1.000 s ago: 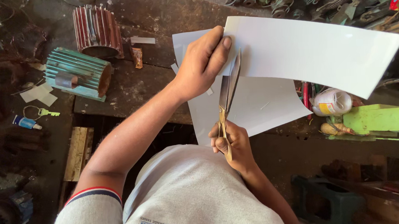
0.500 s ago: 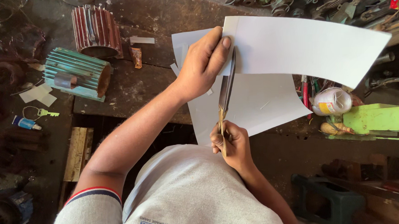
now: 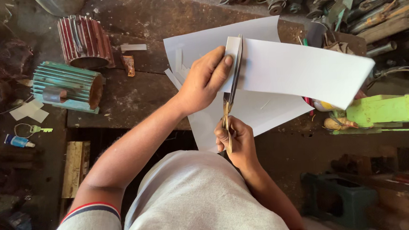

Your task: The person uses shears to cut a large white sheet of paper into narrow strips. They repeatedly trim the sheet, rotate it, and place the cut strips on the workbench. The process continues until the sheet is reduced to a small square.

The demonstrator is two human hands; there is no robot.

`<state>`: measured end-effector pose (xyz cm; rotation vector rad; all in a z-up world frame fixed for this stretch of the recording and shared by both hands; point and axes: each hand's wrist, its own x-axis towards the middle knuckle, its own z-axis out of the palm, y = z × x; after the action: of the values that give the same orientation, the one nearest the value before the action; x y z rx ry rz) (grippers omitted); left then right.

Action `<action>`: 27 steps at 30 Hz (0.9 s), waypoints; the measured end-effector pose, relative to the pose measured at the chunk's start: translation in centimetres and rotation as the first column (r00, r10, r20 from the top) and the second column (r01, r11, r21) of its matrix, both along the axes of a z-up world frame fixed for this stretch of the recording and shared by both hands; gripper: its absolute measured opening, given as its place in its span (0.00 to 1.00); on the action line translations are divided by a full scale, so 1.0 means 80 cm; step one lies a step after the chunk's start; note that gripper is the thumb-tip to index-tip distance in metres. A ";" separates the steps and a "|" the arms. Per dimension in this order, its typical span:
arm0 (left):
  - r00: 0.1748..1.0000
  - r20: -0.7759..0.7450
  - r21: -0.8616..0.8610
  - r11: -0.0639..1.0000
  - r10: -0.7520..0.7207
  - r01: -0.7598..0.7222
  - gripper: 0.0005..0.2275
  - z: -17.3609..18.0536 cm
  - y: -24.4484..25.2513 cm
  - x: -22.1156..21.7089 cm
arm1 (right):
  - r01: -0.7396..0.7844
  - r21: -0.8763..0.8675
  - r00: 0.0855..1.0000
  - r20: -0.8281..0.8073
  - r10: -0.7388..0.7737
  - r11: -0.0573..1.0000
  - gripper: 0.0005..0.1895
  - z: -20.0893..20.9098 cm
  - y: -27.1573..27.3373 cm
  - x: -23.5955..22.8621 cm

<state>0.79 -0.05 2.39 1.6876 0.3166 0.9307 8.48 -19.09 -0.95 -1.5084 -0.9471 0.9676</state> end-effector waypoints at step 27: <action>0.982 -0.093 0.184 0.972 0.163 -0.144 0.07 -0.204 -0.037 0.133 | 0.310 -0.159 0.893 -0.288 -0.345 0.937 0.17 -0.127 -0.019 0.170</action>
<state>11.42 -3.01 -13.91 1.9013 0.4528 1.0077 22.08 -20.62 -11.12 -1.4897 -0.4001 0.9827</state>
